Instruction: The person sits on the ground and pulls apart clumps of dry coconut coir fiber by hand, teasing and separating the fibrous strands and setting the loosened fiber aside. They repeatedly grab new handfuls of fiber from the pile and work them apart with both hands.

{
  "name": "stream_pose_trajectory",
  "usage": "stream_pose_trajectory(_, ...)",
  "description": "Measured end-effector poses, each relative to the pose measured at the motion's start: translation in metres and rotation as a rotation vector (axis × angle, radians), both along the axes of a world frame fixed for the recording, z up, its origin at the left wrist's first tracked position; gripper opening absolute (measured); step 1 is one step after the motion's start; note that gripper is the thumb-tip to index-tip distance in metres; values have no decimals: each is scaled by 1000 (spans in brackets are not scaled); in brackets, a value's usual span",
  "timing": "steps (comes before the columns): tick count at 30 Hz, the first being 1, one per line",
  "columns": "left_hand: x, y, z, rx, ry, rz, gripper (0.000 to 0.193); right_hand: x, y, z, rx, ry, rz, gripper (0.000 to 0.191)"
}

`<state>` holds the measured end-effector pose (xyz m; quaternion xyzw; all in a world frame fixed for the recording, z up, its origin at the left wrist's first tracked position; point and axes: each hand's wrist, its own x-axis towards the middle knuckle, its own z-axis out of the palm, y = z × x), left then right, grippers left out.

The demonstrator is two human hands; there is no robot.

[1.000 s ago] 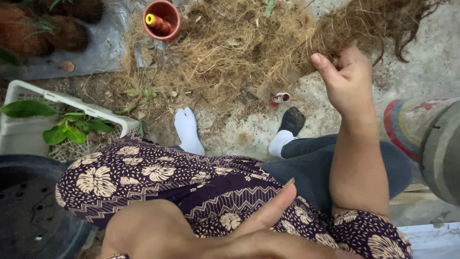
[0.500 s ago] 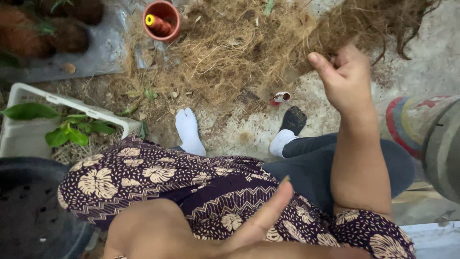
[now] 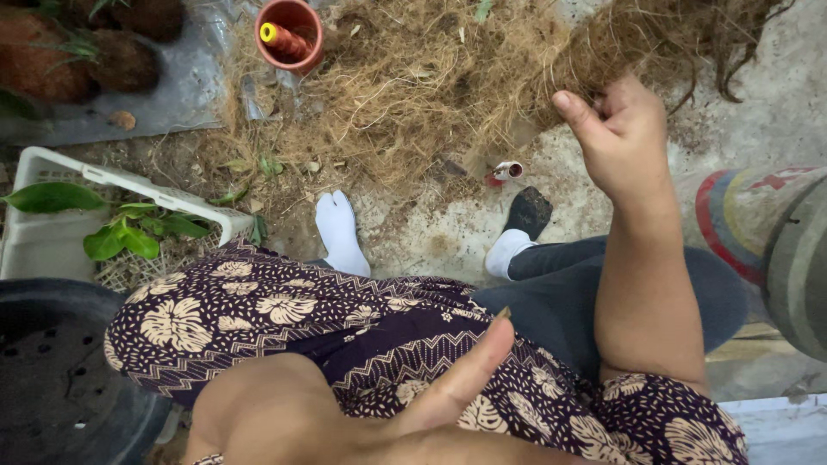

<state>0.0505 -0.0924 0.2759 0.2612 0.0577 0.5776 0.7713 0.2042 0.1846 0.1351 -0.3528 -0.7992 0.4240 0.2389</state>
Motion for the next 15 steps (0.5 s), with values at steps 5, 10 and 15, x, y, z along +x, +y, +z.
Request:
stream_pose_trajectory(5, 13, 7, -4, -15, 2, 3, 42, -3, -1, 3, -4, 86, 61, 30)
stream_pose_trajectory(10, 17, 13, -5, -28, 0, 15, 43, -10, -1, 7, -106, 125, 59, 34)
stream_pose_trajectory(15, 12, 12, -4, -20, 6, 26, 43, -9, 0, 4, -91, 139, 56, 35)
